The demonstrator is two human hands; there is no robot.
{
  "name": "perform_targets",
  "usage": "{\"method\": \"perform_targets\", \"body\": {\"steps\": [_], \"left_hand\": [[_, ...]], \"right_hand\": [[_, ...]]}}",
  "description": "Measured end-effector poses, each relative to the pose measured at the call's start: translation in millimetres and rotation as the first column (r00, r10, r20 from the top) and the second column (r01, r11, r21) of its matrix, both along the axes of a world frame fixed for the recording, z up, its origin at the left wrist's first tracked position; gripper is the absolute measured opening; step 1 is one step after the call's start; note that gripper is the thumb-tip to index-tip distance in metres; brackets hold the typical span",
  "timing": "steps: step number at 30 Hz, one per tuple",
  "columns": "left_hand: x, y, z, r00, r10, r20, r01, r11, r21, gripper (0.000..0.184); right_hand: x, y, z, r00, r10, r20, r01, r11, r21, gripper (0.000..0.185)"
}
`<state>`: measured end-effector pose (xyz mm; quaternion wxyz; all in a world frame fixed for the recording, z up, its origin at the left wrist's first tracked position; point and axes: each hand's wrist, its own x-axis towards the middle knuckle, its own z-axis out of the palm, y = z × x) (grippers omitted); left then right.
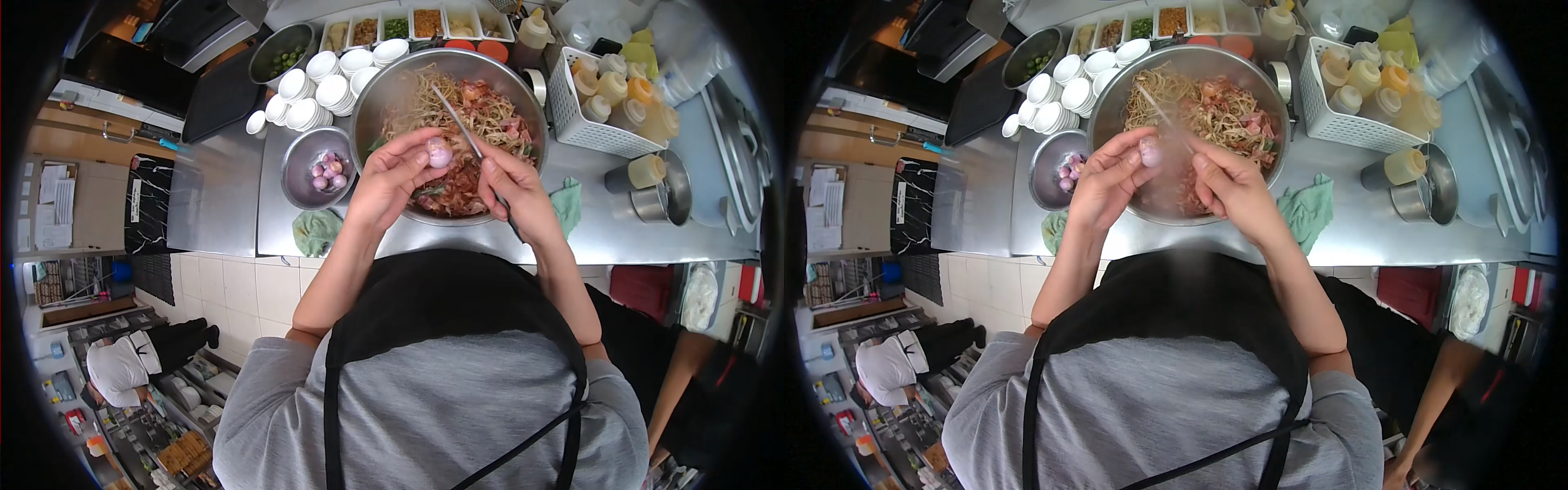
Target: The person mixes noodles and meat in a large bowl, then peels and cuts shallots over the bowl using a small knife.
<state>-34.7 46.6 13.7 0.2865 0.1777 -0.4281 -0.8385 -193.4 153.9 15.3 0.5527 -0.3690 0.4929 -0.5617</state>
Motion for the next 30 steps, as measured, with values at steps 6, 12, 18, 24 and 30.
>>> {"method": "perform_targets", "body": {"steps": [6,12,18,24,30], "left_hand": [[-2.0,-0.3,-1.1,1.0,0.027,-0.005,-0.027,0.999,0.026,0.032],[-6.2,0.5,-6.5,0.996,0.088,-0.005,-0.089,0.995,-0.039,0.032],[-2.4,-4.3,-12.5,0.995,0.093,0.028,-0.091,0.993,-0.08,0.026],[-3.6,-3.4,-9.8,0.999,0.04,0.013,-0.04,0.999,0.019,0.024],[-5.4,-3.8,-11.1,0.995,0.095,0.026,-0.093,0.994,-0.05,0.015]], "right_hand": [[-1.8,0.4,9.0,0.99,-0.124,-0.068,0.122,0.992,-0.03,0.036],[17.8,0.3,4.3,0.981,0.028,-0.191,-0.042,0.996,-0.072,0.039],[5.8,-1.0,-0.6,0.995,0.093,-0.025,-0.092,0.995,0.045,0.039],[6.8,2.5,4.5,1.0,0.021,-0.009,-0.02,0.998,0.053,0.033],[15.3,0.2,-0.7,0.983,0.012,-0.181,-0.025,0.997,-0.068,0.036]]}}
